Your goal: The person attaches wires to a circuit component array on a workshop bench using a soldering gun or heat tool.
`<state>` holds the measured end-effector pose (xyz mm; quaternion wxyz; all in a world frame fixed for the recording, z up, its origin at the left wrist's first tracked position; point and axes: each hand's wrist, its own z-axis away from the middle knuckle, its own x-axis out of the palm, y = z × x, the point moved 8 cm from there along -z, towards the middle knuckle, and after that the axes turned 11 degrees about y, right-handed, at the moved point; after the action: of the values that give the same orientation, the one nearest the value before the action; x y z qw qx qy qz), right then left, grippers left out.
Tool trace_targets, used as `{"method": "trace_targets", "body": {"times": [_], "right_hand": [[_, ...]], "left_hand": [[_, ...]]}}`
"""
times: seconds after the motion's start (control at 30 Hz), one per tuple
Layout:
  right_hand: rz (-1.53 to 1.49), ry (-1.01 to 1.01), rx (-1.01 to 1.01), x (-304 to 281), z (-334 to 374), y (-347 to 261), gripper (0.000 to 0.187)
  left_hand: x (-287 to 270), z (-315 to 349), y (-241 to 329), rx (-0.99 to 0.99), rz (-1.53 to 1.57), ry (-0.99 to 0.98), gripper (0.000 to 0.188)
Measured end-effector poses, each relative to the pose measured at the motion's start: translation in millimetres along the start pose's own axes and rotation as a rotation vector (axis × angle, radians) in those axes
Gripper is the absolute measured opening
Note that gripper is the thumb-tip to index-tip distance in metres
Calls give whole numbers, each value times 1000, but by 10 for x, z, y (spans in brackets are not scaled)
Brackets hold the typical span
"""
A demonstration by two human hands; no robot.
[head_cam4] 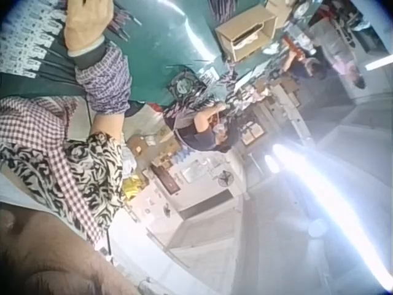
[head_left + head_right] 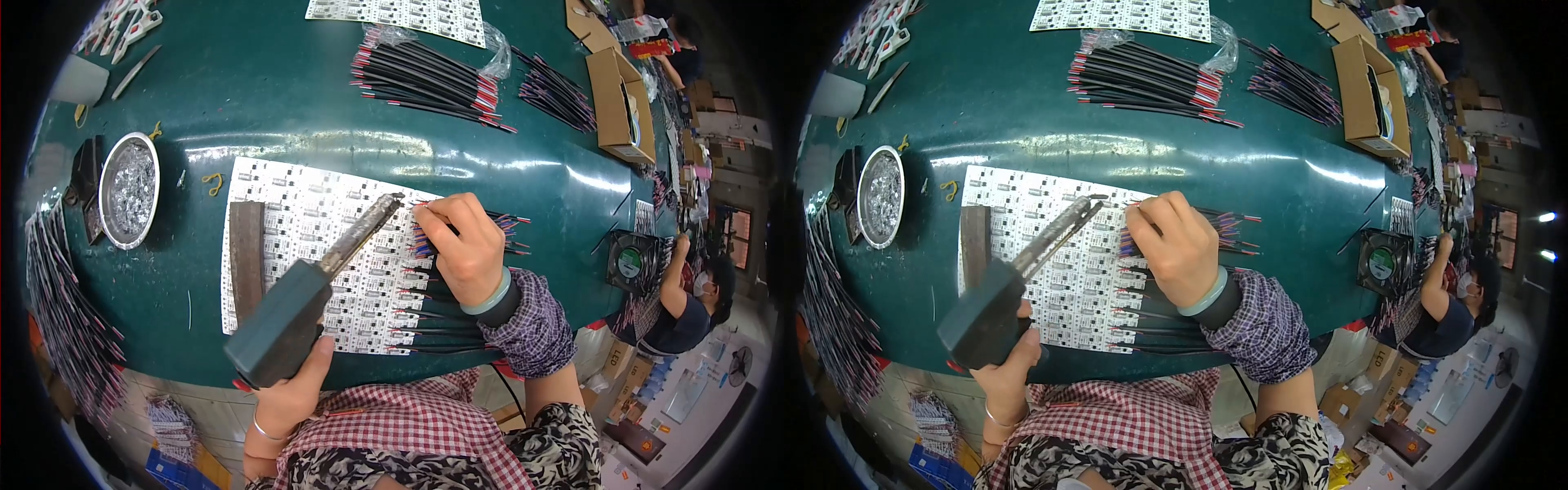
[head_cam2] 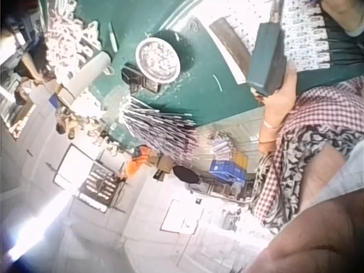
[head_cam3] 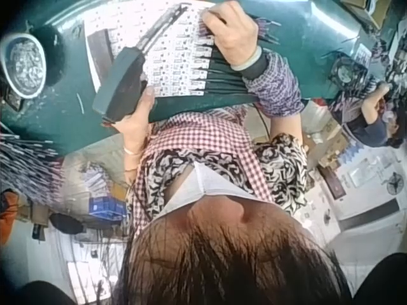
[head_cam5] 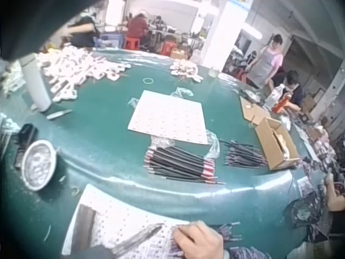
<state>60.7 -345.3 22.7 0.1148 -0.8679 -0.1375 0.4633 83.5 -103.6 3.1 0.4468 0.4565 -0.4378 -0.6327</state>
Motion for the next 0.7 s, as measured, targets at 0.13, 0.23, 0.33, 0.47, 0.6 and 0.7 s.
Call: {"method": "trace_targets", "body": {"times": [0.13, 0.23, 0.33, 0.47, 0.6, 0.7], "right_hand": [[-18, 32, -25, -206, -35, -75, 53], [-24, 51, 50, -290, 39, -126, 64], [19, -7, 162, -125, 92, -70, 73], [-33, -23, 83, -81, 148, -53, 64], [-89, -42, 87, -62, 192, -59, 66], [-77, -11, 74, -60, 161, -78, 60]], "left_hand": [[-12, -26, -20, -299, 334, 63, 52], [-36, -12, -68, -348, 361, 112, 58], [-25, 6, -109, -288, 313, 91, 56], [-18, 60, -116, -274, 211, -18, 44], [-34, 69, -162, -169, 57, 16, 33], [-35, 71, -142, -52, -32, 32, 23]]}}
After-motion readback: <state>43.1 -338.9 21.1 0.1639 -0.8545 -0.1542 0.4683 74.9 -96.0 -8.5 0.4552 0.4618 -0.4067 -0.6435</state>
